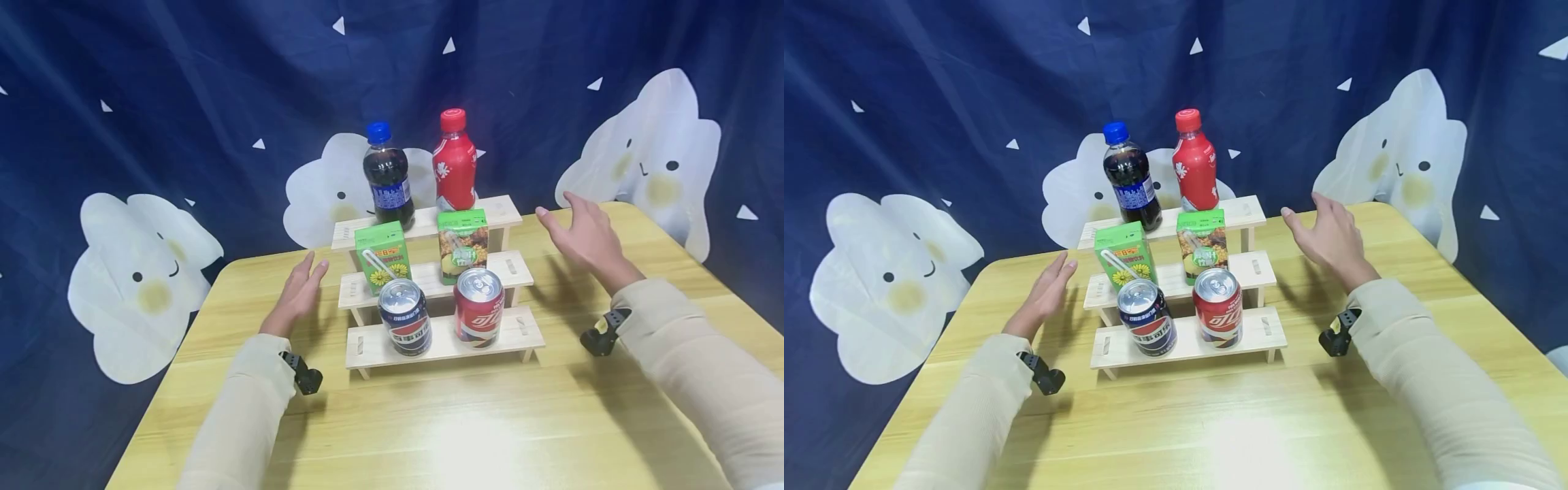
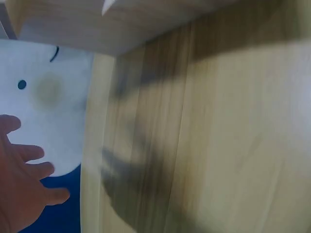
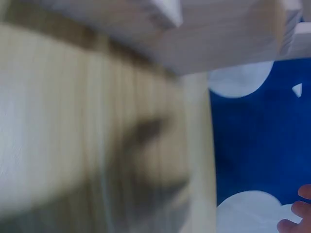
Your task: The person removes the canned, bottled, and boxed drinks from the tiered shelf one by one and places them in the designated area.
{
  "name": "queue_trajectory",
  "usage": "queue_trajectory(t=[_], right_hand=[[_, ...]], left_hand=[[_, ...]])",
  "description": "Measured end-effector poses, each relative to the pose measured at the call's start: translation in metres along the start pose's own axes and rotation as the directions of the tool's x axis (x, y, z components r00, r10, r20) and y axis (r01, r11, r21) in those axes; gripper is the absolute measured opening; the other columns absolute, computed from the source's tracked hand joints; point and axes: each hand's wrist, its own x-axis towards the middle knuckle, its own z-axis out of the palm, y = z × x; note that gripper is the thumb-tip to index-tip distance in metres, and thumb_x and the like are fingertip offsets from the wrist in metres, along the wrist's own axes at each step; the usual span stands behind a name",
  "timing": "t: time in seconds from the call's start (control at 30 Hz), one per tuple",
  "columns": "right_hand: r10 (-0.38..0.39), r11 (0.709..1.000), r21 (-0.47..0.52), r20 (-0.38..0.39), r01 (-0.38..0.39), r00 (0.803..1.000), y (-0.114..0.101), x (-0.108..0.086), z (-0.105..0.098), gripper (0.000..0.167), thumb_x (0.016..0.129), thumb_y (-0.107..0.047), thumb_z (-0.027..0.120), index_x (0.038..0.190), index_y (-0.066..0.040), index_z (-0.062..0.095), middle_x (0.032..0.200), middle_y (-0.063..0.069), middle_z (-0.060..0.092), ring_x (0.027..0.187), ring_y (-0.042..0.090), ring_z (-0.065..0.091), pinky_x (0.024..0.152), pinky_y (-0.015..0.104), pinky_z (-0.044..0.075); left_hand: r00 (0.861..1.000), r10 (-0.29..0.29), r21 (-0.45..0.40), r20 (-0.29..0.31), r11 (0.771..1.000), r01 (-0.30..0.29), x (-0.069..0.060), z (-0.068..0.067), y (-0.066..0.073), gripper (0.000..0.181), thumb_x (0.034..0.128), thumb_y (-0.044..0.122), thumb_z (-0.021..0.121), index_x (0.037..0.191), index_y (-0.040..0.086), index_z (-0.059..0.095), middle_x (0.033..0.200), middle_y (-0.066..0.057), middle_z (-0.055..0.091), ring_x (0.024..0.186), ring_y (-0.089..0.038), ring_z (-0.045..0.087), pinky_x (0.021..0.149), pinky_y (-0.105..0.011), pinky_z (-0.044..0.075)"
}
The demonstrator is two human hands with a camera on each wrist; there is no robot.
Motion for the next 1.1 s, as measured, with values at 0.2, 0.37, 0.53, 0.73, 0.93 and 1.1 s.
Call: queue_trajectory(t=[0.2, 0.37, 0.53, 0.73, 0.93, 1.1], right_hand=[[-0.028, 0.992, 0.123, -0.03, 0.031, 0.999, -0.018, -0.003, -0.009, 0.084, 0.092, -0.062, 0.034, 0.149, -0.003, 0.021, 0.148, 0.028, 0.025, 0.136, 0.047, 0.022, 0.107, 0.062, 0.019], [-0.056, 0.979, 0.192, -0.063, 0.067, 0.996, -0.035, -0.006, -0.015, 0.08, 0.092, -0.058, 0.039, 0.149, -0.005, 0.022, 0.149, 0.025, 0.027, 0.137, 0.043, 0.024, 0.109, 0.059, 0.019], [-0.076, 0.965, 0.241, -0.105, 0.099, 0.992, -0.052, -0.007, -0.019, 0.076, 0.091, -0.055, 0.045, 0.148, -0.008, 0.026, 0.149, 0.021, 0.031, 0.136, 0.038, 0.029, 0.108, 0.057, 0.024], [-0.118, 0.927, 0.34, -0.138, 0.159, 0.983, -0.07, -0.012, -0.02, 0.07, 0.091, -0.049, 0.052, 0.145, -0.009, 0.033, 0.147, 0.015, 0.036, 0.134, 0.031, 0.035, 0.107, 0.05, 0.033], [-0.159, 0.886, 0.422, -0.11, 0.191, 0.981, -0.09, -0.018, -0.018, 0.068, 0.091, -0.044, 0.055, 0.145, -0.01, 0.033, 0.147, 0.012, 0.037, 0.135, 0.028, 0.035, 0.108, 0.047, 0.034], [-0.179, 0.861, 0.468, -0.09, 0.2, 0.98, -0.103, -0.017, -0.013, 0.067, 0.091, -0.043, 0.056, 0.146, -0.012, 0.032, 0.146, 0.01, 0.039, 0.135, 0.025, 0.036, 0.108, 0.045, 0.035]], left_hand=[[0.999, 0.032, -0.177, 0.035, 0.984, -0.025, -0.008, 0.009, 0.005, 0.072, 0.097, 0.057, 0.021, 0.152, 0.01, 0.012, 0.157, -0.014, 0.011, 0.144, -0.034, 0.008, 0.116, -0.052, 0.008], [0.996, 0.068, -0.311, 0.065, 0.949, -0.045, -0.013, 0.018, 0.006, 0.069, 0.099, 0.05, 0.026, 0.151, 0.007, 0.014, 0.157, -0.014, 0.012, 0.143, -0.035, 0.013, 0.115, -0.051, 0.013], [0.987, 0.111, -0.538, 0.119, 0.842, -0.03, -0.015, 0.028, 0.007, 0.066, 0.0999, 0.039, 0.032, 0.15, 0.001, 0.012, 0.156, -0.02, 0.01, 0.139, -0.04, 0.021, 0.111, -0.052, 0.024], [0.977, 0.14, -0.657, 0.159, 0.754, -0.001, -0.021, 0.033, 0.014, 0.063, 0.1, 0.032, 0.032, 0.148, -0.004, 0.013, 0.15, -0.023, 0.025, 0.137, -0.037, 0.03, 0.109, -0.048, 0.032], [0.967, 0.191, -0.709, 0.167, 0.705, -0.017, -0.026, 0.04, 0.016, 0.056, 0.0999, 0.029, 0.032, 0.142, -0.008, 0.029, 0.141, -0.026, 0.039, 0.127, -0.03, 0.044, 0.106, -0.049, 0.035], [0.962, 0.217, -0.716, 0.169, 0.697, -0.031, -0.03, 0.045, 0.015, 0.051, 0.1001, 0.026, 0.032, 0.136, -0.01, 0.037, 0.132, -0.027, 0.047, 0.106, -0.011, 0.057, 0.102, -0.047, 0.041]])
